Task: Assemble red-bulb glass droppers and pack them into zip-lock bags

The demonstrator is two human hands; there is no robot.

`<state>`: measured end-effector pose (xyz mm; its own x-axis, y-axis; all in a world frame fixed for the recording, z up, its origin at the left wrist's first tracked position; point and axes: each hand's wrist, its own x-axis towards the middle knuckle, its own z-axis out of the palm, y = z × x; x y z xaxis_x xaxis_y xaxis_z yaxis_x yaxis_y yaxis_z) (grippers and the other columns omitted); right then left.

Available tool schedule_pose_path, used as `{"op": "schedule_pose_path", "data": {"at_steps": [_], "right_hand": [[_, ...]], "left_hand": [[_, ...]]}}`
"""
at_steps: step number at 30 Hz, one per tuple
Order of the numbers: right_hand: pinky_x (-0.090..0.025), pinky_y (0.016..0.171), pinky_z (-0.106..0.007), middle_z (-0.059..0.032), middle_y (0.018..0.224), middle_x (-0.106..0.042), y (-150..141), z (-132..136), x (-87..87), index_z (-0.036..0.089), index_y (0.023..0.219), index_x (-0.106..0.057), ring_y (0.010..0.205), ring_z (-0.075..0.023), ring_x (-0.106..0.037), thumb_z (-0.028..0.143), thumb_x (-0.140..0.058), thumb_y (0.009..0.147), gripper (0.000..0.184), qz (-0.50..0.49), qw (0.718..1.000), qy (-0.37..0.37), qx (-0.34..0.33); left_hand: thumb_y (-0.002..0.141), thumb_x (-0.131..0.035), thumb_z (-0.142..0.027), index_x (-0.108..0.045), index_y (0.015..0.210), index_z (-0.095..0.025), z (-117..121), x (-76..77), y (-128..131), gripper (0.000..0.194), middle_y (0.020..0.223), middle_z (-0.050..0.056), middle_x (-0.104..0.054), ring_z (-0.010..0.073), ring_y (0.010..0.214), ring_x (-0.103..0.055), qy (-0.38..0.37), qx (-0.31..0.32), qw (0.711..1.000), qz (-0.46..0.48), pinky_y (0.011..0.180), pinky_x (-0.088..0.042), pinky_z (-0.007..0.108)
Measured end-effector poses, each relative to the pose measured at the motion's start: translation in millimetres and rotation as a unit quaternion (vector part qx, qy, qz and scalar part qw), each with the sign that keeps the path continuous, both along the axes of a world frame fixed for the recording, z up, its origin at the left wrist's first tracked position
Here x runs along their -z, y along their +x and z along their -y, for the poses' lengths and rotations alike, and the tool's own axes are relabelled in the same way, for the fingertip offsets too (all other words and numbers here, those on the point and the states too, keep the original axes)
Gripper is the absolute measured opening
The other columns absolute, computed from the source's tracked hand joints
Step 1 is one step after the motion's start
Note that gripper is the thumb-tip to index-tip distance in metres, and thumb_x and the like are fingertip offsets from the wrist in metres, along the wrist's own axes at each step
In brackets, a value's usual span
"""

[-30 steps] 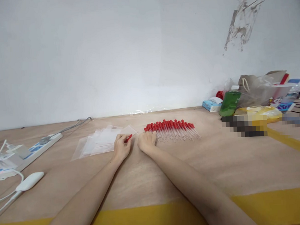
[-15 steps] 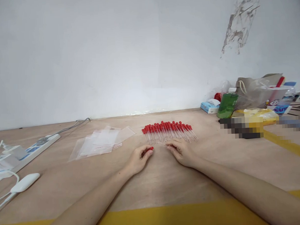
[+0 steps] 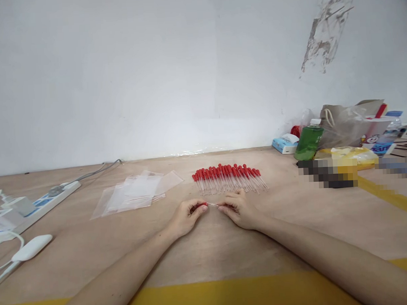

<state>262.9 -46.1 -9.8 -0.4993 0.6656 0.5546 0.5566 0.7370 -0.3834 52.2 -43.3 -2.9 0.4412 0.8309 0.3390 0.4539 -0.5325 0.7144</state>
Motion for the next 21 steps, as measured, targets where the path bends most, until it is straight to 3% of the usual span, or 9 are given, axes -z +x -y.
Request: {"op": "schedule_pose_path", "data": {"at_steps": [5,12,21], "right_hand": [[-0.023,0.076,-0.034,-0.0008,0.077,-0.06,3.5,-2.0,-1.5,0.024,0.091,-0.063,0.068,-0.0115,-0.049,0.025,-0.044,0.086,0.02,0.034,0.999,0.008,-0.01],[-0.02,0.07,-0.032,-0.0005,0.07,-0.06,1.2,3.7,-6.5,0.02,0.081,-0.064,0.059,-0.0096,-0.044,0.022,-0.043,0.084,0.022,0.094,0.992,0.074,0.027],[-0.021,0.07,-0.03,0.0013,0.073,-0.064,-10.0,2.5,-8.9,0.017,0.072,-0.058,0.061,-0.01,-0.049,0.017,-0.038,0.084,0.024,0.129,0.991,-0.029,-0.012]], "left_hand": [[0.084,-0.045,-0.033,-0.062,0.086,-0.018,5.7,-3.4,-1.0,0.023,0.075,0.0,-0.06,0.0124,0.069,-0.053,0.032,0.021,0.998,-0.056,0.063,-0.04,0.022],[0.085,-0.044,-0.03,-0.061,0.084,-0.017,8.8,-4.4,-0.4,0.021,0.072,0.0,-0.056,0.011,0.066,-0.05,0.057,0.032,0.992,-0.11,0.061,-0.039,0.022],[0.084,-0.045,-0.026,-0.059,0.079,-0.015,8.9,-3.4,-0.2,0.019,0.071,0.001,-0.055,0.0113,0.066,-0.049,0.109,0.044,0.983,-0.139,0.062,-0.038,0.022]]}}
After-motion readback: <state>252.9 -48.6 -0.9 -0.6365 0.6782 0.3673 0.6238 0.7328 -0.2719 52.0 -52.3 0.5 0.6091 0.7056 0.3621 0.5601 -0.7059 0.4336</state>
